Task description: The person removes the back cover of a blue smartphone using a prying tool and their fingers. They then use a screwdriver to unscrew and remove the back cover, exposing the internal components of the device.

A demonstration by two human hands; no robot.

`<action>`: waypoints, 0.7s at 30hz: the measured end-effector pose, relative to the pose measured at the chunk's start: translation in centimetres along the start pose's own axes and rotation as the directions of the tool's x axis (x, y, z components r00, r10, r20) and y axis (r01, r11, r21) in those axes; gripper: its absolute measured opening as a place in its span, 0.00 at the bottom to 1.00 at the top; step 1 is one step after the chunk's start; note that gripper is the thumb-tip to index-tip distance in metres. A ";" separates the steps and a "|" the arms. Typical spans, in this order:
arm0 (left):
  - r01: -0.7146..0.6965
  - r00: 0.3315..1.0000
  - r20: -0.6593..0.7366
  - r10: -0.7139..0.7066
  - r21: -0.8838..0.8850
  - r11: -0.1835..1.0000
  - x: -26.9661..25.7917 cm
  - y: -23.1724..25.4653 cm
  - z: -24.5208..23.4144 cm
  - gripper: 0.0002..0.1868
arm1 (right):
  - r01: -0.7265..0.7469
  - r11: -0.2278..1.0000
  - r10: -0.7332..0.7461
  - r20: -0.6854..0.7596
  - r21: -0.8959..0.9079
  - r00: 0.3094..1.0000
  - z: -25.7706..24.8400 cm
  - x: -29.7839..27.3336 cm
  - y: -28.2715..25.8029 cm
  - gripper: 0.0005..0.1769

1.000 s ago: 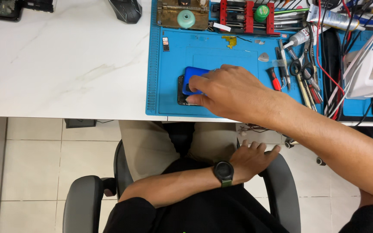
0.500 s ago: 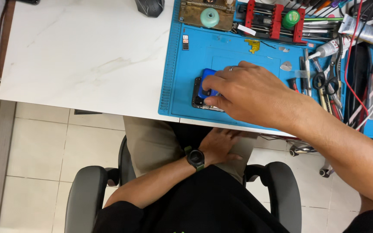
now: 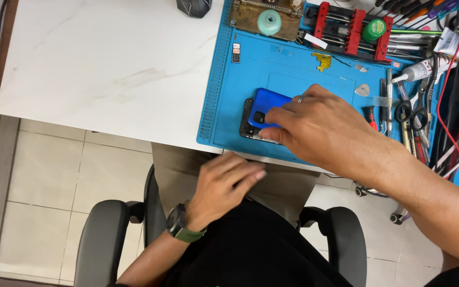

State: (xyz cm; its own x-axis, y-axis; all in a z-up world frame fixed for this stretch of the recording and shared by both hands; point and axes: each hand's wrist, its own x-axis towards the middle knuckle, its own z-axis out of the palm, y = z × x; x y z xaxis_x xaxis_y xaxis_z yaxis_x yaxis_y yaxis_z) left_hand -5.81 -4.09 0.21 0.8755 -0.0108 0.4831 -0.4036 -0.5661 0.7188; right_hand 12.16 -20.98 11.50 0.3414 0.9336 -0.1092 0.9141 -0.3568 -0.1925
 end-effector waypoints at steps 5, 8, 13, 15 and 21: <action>0.097 0.967 -0.253 -0.020 0.297 0.950 2.1 -1.1 0.1 0.07 | 0.065 0.998 -0.065 0.043 0.010 0.997 -1.0 -0.8 0.1 0.10; 0.112 0.979 -0.200 -0.033 0.396 0.912 2.0 -1.8 0.6 0.12 | 0.070 0.997 -0.068 0.042 -0.038 0.997 -1.3 -1.1 -0.2 0.09; 0.115 0.982 -0.183 -0.044 0.402 0.908 2.1 -2.0 1.3 0.13 | 0.076 0.997 -0.076 0.004 -0.019 0.997 -1.5 -1.2 -0.6 0.09; 0.104 0.981 -0.190 -0.027 0.405 0.908 2.2 -2.2 1.5 0.12 | 0.068 0.998 -0.068 0.026 0.009 0.997 -1.5 -1.0 -0.8 0.10; 0.119 0.973 -0.227 -0.048 0.312 0.943 2.0 -2.3 1.2 0.02 | 0.049 0.996 -0.049 -0.003 0.073 0.999 -2.0 -0.4 -1.1 0.10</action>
State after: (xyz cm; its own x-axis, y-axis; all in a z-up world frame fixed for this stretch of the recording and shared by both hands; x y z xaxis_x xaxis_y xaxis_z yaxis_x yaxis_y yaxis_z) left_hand -2.80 -3.78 -1.06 0.8109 0.2033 0.5487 -0.1932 -0.7920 0.5791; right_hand 11.41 -20.91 13.73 0.2972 0.9499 -0.0971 0.9112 -0.3126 -0.2684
